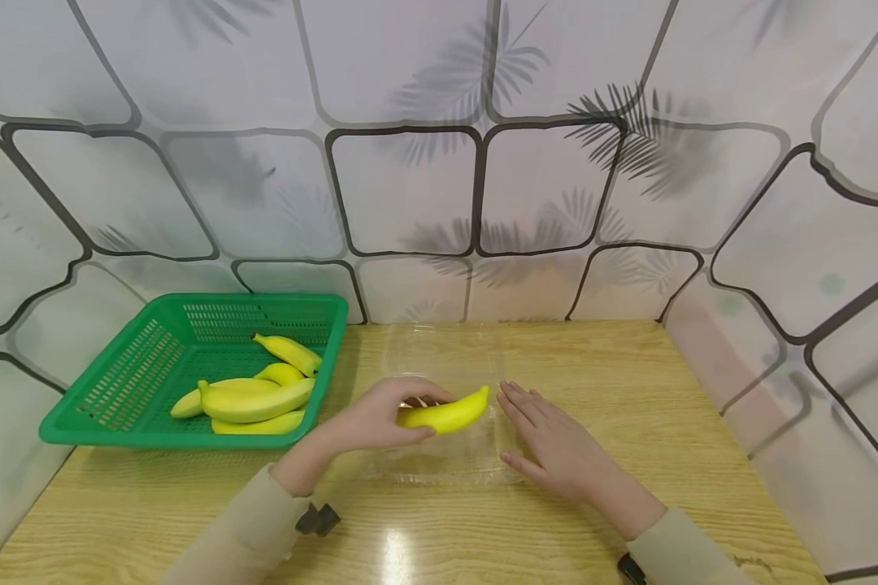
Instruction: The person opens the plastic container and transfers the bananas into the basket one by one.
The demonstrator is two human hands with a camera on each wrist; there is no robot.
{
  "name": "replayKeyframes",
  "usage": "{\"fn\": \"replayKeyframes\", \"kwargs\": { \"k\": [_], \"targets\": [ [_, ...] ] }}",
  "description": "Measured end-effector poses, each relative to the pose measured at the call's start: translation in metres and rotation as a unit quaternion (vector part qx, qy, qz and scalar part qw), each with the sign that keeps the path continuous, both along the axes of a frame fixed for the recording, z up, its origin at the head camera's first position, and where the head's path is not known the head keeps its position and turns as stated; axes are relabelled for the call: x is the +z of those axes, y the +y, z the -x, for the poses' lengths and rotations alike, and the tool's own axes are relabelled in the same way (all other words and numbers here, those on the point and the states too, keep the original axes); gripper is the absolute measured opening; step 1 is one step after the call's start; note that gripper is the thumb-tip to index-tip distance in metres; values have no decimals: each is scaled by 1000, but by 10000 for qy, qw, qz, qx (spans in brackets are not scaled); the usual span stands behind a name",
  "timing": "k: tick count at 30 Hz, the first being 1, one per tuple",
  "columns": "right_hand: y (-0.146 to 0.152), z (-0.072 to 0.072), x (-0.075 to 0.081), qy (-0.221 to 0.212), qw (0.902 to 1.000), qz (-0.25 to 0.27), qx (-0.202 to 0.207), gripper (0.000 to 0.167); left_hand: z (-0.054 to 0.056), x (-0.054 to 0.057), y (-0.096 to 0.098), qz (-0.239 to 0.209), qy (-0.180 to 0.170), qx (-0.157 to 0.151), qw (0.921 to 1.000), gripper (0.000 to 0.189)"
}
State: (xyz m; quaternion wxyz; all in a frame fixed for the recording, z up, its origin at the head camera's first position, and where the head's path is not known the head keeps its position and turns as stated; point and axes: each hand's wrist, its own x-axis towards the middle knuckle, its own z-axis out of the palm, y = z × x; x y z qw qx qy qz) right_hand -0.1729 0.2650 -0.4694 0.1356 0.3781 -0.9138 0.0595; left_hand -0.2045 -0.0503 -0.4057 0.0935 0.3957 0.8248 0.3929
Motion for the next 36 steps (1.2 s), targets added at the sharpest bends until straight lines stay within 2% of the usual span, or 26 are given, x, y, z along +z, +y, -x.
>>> {"fn": "replayKeyframes", "kwargs": {
  "k": [11, 18, 21, 29, 36],
  "targets": [
    [0, 0, 1, 74, 9999, -6, 94, 80, -2, 8, -14, -201, 324, 67, 9993, 41],
    [1, 1, 0, 149, 9998, -8, 112, 81, -6, 18, -24, -94, 359, 192, 9991, 43],
    [1, 1, 0, 137, 9998, -4, 113, 81, -9, 22, -29, -53, 316, 265, 9991, 44],
    [1, 1, -1, 148, 9998, -15, 111, 81, -10, 27, -49, -44, 499, 455, 9977, 45],
    [1, 0, 1, 81, 9999, -6, 87, 82, -11, 30, -69, 12, 634, 792, 9948, 46]
  ]
}}
